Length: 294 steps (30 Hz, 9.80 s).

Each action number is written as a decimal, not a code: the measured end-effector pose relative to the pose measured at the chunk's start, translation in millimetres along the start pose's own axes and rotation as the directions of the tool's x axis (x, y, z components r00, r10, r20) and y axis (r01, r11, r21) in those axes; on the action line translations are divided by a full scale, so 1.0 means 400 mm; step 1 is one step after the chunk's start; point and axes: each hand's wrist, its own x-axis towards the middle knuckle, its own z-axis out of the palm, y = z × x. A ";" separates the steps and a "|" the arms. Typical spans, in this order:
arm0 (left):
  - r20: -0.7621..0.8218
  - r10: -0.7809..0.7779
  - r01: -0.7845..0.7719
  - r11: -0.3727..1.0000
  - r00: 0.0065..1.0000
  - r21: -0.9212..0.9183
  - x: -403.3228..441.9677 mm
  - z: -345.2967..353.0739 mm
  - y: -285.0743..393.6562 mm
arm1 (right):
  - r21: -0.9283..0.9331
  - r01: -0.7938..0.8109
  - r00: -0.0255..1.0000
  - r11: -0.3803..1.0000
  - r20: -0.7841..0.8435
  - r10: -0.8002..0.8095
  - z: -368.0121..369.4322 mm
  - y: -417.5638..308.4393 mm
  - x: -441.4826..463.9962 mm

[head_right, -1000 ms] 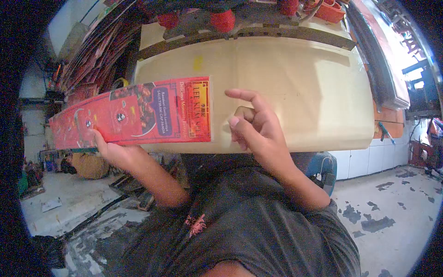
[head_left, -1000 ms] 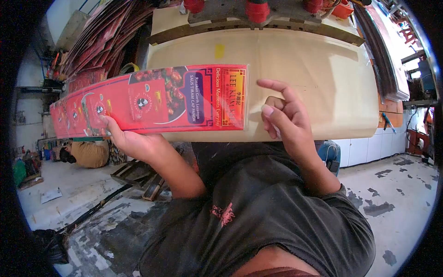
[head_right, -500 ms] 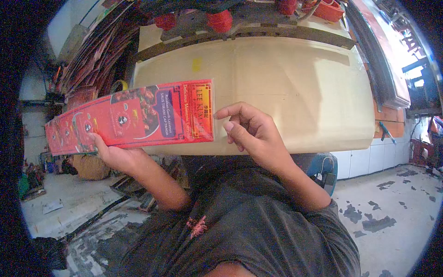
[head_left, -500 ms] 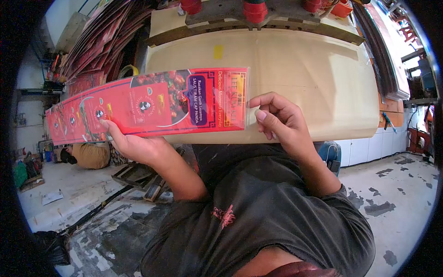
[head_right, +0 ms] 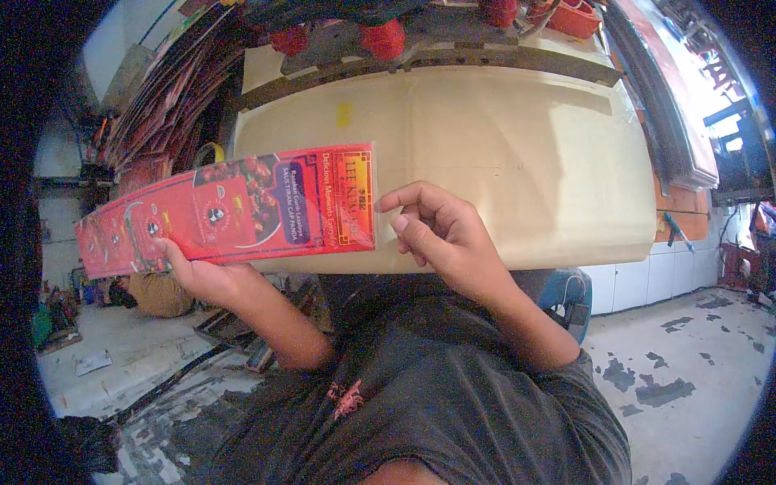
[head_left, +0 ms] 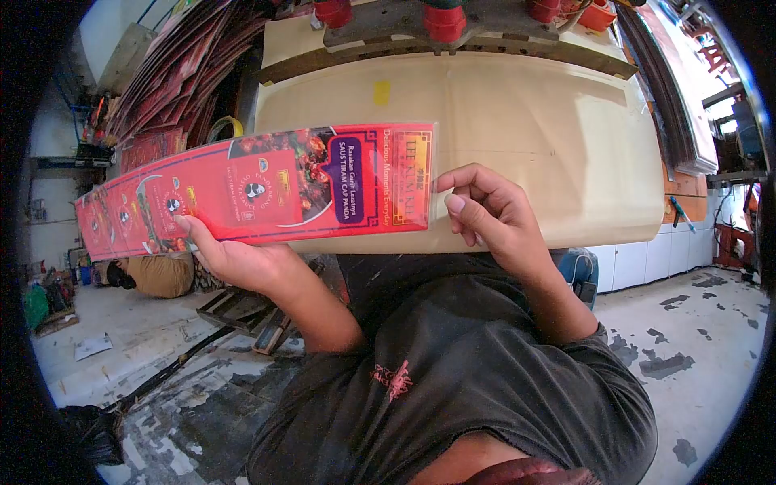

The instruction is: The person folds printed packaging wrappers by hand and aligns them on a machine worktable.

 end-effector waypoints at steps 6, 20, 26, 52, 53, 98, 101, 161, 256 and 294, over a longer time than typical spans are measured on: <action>-0.009 -0.143 0.143 0.990 0.990 -0.014 -0.023 0.003 0.007 | 0.023 -0.054 0.997 0.998 -0.056 0.055 -0.003 -0.011 0.002; 0.052 -0.178 0.180 0.983 0.983 -0.043 -0.019 -0.015 -0.020 | 0.107 0.021 0.996 0.994 -0.089 -0.012 -0.008 0.009 0.002; 0.012 -0.139 0.139 0.990 0.990 -0.015 -0.022 0.003 -0.009 | 0.054 0.008 0.997 0.998 -0.083 -0.004 -0.002 0.002 0.002; 0.063 -0.196 0.203 0.969 0.979 -0.141 0.083 -0.022 0.000 | -0.247 0.093 0.983 0.964 0.179 -0.049 -0.010 0.011 -0.010; 0.118 -0.230 0.248 0.955 0.966 -0.161 0.103 -0.024 0.015 | -0.235 0.072 0.986 0.969 0.166 -0.033 -0.010 0.010 -0.012; 0.869 -0.133 -0.729 0.494 0.476 0.474 0.762 0.153 -0.225 | -0.430 0.247 0.967 0.868 0.160 -0.196 -0.011 0.023 -0.039; 0.876 -0.266 -0.614 0.631 0.403 0.474 0.737 0.101 -0.216 | -0.460 0.425 0.905 0.780 0.232 -0.357 0.001 0.007 -0.052; 0.876 -0.135 -0.550 0.731 0.464 0.404 0.038 -0.107 -0.073 | 0.116 0.560 0.527 0.820 -0.814 -0.244 -0.931 -0.360 -0.213; 0.502 -0.507 0.023 0.719 0.701 0.695 0.248 -0.213 -0.149 | -0.119 0.224 0.873 0.967 -0.416 -0.254 -0.467 -0.140 -0.148; 0.498 -0.489 -0.005 0.710 0.716 0.704 0.225 -0.201 -0.140 | -0.136 0.213 0.882 0.968 -0.399 -0.250 -0.496 -0.118 -0.152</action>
